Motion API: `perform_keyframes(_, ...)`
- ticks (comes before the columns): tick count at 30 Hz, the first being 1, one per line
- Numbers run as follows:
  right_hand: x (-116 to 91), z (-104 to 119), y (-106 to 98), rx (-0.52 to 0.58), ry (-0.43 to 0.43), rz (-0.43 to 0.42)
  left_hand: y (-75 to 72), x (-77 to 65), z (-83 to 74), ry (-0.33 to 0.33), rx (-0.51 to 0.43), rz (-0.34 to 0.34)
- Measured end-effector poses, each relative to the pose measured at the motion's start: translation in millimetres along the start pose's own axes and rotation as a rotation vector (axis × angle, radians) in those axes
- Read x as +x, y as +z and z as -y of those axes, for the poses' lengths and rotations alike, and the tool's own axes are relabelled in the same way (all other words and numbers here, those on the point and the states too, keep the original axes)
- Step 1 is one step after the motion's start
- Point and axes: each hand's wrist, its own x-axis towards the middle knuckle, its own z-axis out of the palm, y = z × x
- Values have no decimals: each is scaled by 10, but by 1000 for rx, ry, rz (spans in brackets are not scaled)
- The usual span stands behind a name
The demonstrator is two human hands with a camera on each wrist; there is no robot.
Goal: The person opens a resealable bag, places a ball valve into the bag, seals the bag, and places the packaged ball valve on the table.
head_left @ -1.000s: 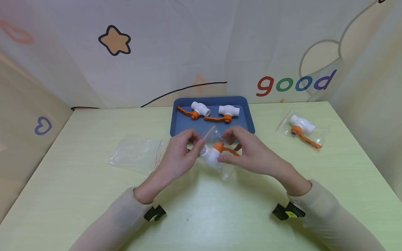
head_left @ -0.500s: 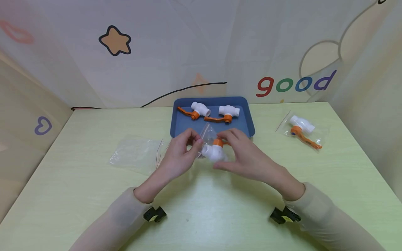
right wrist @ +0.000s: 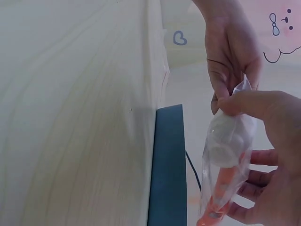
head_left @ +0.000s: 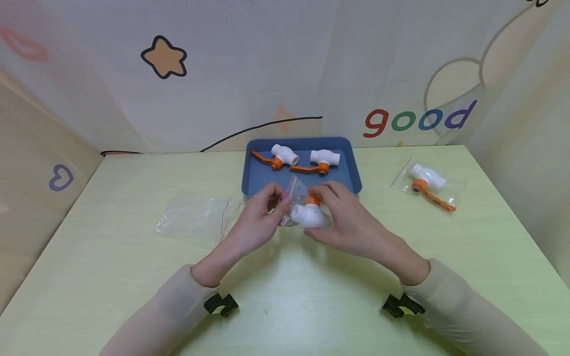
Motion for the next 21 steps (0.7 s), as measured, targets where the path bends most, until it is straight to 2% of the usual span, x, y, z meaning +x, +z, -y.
perform_keyframes(5, 6, -6, -2, 12, -7, -16, 6, -10, -20, -19, -39, 28)
perform_keyframes(12, -30, -24, -44, 25, 17, -11, 8, -19, -36, -62, -198, 111)
perform_keyframes(15, -54, -49, -76, 9, 33, -13, -2, -18, -26, -55, -177, 139)
perform_keyframes(21, -105, -112, -163, -15, 116, 2, -59, -26, 1, -51, -48, 160)
